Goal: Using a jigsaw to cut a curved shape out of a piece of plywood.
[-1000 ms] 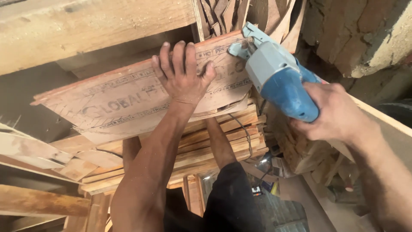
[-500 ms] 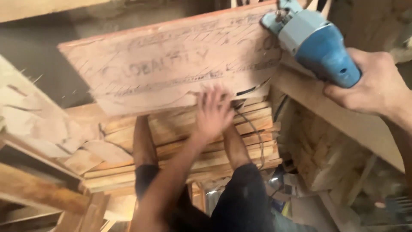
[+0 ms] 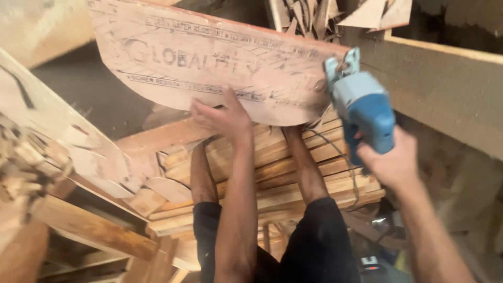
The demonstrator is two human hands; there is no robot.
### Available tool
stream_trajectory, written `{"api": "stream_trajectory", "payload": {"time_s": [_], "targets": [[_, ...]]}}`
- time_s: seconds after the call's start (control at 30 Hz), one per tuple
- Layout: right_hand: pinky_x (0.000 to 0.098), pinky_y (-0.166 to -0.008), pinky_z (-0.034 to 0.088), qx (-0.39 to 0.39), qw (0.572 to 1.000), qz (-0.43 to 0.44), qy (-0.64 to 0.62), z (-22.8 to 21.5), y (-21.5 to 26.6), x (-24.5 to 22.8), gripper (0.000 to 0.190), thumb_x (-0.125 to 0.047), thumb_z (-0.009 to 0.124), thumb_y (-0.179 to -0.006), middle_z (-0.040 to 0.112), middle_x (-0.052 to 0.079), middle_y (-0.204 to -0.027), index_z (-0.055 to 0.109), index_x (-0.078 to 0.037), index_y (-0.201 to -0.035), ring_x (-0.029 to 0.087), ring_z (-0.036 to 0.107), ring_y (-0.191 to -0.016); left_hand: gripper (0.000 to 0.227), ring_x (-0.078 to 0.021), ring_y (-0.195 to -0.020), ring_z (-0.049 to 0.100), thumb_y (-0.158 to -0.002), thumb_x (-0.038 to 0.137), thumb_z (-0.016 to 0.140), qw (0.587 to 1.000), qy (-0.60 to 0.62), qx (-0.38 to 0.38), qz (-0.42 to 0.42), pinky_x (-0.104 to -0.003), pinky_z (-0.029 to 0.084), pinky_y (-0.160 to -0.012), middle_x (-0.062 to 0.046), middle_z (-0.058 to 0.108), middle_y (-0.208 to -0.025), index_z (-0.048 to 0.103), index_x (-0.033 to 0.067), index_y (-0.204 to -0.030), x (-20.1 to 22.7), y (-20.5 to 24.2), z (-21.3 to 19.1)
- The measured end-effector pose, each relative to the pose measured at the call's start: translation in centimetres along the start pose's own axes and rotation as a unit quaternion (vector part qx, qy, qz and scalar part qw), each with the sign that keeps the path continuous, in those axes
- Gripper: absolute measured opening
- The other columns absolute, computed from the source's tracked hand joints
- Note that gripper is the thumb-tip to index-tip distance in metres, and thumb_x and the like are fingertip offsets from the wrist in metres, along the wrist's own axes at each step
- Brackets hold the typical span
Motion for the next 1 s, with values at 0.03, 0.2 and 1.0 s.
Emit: {"api": "stream_trajectory", "payload": {"time_s": [0.03, 0.2, 1.0], "targets": [[0.0305, -0.079, 0.057, 0.020, 0.998, 0.007, -0.061, 1.1, 1.2, 1.2, 0.022, -0.009, 0.073, -0.079, 0.074, 0.003, -0.091, 0.073, -0.007, -0.101, 0.010, 0.068, -0.083, 0.094, -0.0459, -0.139, 0.036, -0.094, 0.047, 0.075, 0.996, -0.053, 0.072, 0.011, -0.064, 0.031, -0.113, -0.029, 0.034, -0.151, 0.026, -0.0064, -0.154, -0.6, -1.5, -0.1], [0.0290, -0.078, 0.057, 0.071, 0.977, 0.080, -0.183, 7.3, 6.7, 3.4, 0.020, -0.006, 0.072, -0.080, 0.074, 0.000, -0.092, 0.074, -0.007, -0.100, 0.009, 0.068, -0.083, 0.081, -0.0369, -0.111, 0.067, -0.090, 0.042, 0.069, 0.884, 0.389, 0.111, -0.235, -0.051, 0.061, -0.092, -0.023, 0.057, -0.130, 0.030, 0.0006, -0.148, -0.1, -6.4, 0.1], [0.0298, -0.070, 0.055, 0.186, 0.845, 0.130, -0.485, 15.1, 10.1, 0.4, 0.026, 0.010, 0.062, -0.084, 0.067, 0.008, -0.095, 0.063, 0.004, -0.109, 0.013, 0.064, -0.078, 0.095, -0.0330, -0.086, 0.073, -0.091, 0.082, 0.034, 0.996, 0.056, -0.007, -0.073, -0.046, 0.054, -0.080, -0.020, 0.081, -0.092, 0.079, -0.0023, -0.095, 8.8, -7.5, 4.0]]}}
Point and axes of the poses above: each hand's wrist, its own y-axis away from the middle knuckle, its own z-axis out of the palm, x = y × z, the point moved 8 cm from there along -y, towards the middle knuckle
